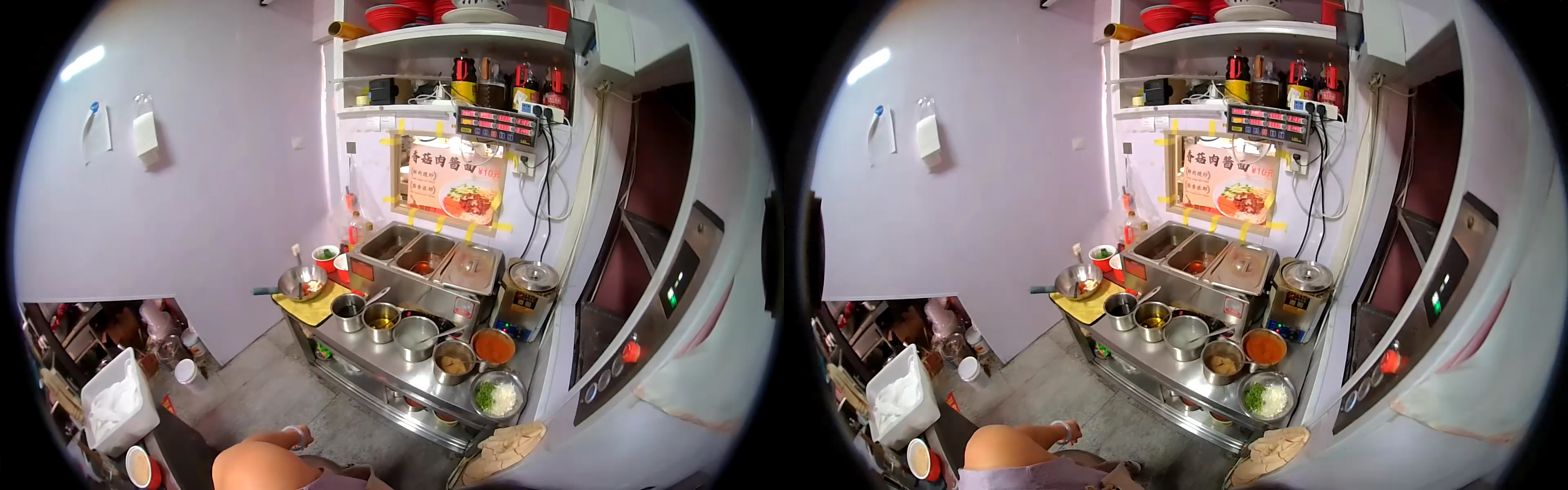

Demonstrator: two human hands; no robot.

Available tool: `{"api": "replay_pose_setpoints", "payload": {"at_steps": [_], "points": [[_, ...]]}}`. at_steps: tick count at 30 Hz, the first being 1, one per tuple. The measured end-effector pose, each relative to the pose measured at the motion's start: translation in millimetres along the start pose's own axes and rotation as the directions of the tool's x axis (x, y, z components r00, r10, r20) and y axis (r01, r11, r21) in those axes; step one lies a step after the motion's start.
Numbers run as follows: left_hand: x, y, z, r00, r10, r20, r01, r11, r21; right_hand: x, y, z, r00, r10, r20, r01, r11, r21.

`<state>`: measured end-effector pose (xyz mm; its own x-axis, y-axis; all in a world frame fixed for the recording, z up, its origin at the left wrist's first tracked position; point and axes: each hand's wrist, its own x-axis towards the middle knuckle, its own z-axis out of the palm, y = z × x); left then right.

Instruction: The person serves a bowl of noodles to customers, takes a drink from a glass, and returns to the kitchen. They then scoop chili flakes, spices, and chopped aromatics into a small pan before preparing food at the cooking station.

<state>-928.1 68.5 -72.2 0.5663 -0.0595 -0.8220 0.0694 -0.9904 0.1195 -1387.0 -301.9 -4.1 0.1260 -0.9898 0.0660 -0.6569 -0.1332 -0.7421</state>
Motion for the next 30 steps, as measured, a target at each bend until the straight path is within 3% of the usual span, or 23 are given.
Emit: {"api": "replay_pose_setpoints", "payload": {"at_steps": [3, 5, 7, 12, 15, 18, 21, 23, 30], "points": [[2.3, -3.1, -14.0, 0.995, 0.02, 0.099, -0.036, 0.986, 0.165, -10.5, -31.0, 34.5, 0.999, -0.025, 0.048, 0.025, 1.0, 0.018], [14.7, -3.9, -28.8, 0.992, 0.011, 0.123, -0.034, 0.983, 0.179, -20.3, -52.4, 60.1, 0.996, -0.036, 0.079, 0.034, 0.999, 0.025], [54.2, -14.8, -37.1, 0.987, 0.0, 0.159, 0.0, 1.0, -0.001, -29.2, -76.7, 88.1, 0.994, -0.033, 0.1, 0.031, 0.999, 0.025], [167.0, -23.5, -84.1, 0.966, 0.096, 0.24, -0.141, 0.974, 0.176, -55.0, -145.3, 177.7, 0.991, -0.008, 0.132, 0.007, 1.0, 0.014], [221.2, -16.1, -136.0, 0.926, 0.23, 0.299, -0.335, 0.867, 0.368, -67.5, -193.0, 235.6, 0.989, 0.014, 0.146, -0.016, 1.0, 0.008], [275.6, -21.5, -182.6, 0.848, 0.374, 0.376, -0.528, 0.658, 0.537, -85.1, -241.9, 285.3, 0.983, 0.038, 0.18, -0.041, 0.999, 0.01], [310.8, -28.6, -222.8, 0.802, 0.391, 0.452, -0.596, 0.574, 0.561, -106.1, -286.5, 328.9, 0.975, 0.043, 0.217, -0.048, 0.999, 0.015], [325.5, -36.9, -237.3, 0.797, 0.356, 0.488, -0.596, 0.599, 0.535, -122.3, -304.6, 355.3, 0.969, 0.047, 0.244, -0.052, 0.998, 0.016], [309.2, -80.4, -271.2, 0.879, 0.359, 0.313, -0.445, 0.853, 0.274, -204.0, -319.5, 434.6, 0.938, 0.133, 0.319, -0.134, 0.991, -0.019]]}}
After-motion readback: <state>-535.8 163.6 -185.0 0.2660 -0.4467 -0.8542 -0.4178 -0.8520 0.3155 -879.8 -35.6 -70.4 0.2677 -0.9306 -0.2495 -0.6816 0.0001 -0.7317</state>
